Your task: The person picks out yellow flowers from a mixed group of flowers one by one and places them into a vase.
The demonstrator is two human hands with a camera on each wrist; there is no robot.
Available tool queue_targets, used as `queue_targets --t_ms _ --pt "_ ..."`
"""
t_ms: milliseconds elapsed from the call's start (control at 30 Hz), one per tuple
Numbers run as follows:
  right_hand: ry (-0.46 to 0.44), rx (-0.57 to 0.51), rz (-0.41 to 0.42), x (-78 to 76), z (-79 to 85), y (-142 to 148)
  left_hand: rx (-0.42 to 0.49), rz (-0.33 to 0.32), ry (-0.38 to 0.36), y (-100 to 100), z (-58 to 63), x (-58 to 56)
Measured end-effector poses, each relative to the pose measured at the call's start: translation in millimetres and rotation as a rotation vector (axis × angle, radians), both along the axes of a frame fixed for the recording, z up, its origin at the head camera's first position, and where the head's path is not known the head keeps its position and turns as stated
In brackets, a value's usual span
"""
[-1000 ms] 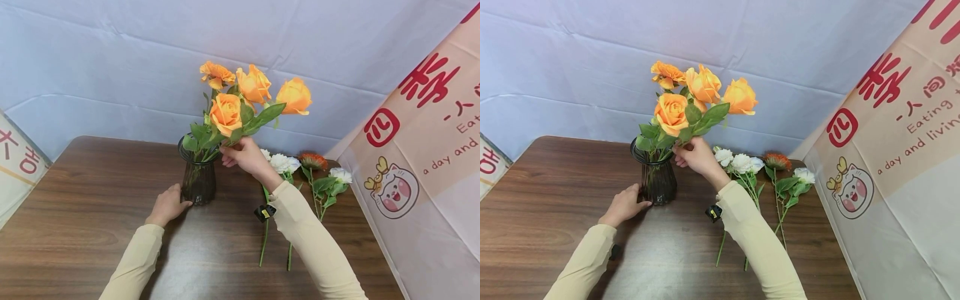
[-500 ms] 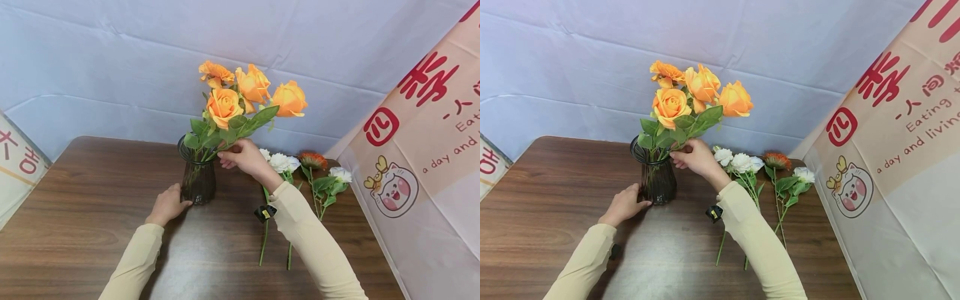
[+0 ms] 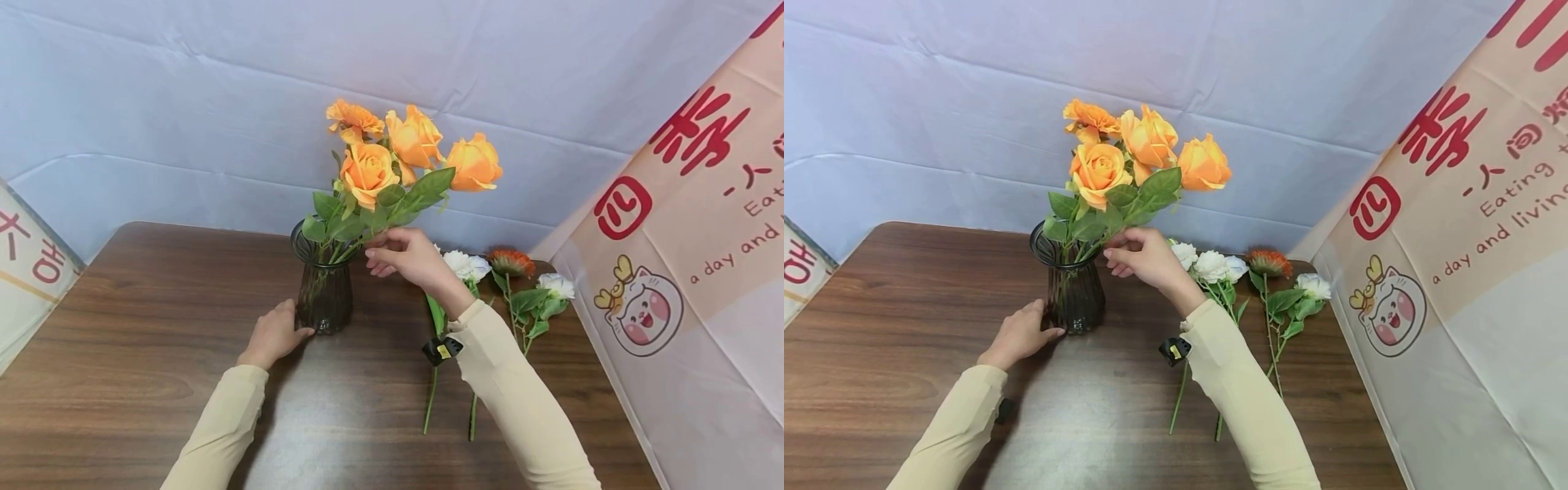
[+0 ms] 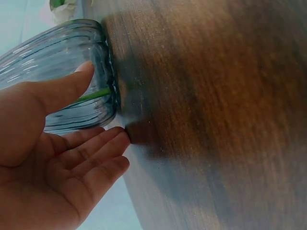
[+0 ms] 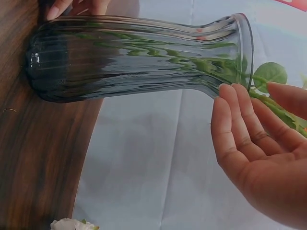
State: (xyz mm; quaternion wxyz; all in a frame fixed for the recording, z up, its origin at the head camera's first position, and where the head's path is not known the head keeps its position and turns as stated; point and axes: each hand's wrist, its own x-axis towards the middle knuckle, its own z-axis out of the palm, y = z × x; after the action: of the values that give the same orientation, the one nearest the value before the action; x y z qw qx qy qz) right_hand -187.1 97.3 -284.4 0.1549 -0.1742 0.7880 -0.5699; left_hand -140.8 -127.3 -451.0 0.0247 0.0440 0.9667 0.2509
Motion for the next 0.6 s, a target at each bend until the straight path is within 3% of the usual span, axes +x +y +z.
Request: queue_targets --t_ms 600 --pt "-0.037 0.002 -0.043 3.0 -3.5 16 0.002 0.000 0.012 -1 -1.0 0.7"
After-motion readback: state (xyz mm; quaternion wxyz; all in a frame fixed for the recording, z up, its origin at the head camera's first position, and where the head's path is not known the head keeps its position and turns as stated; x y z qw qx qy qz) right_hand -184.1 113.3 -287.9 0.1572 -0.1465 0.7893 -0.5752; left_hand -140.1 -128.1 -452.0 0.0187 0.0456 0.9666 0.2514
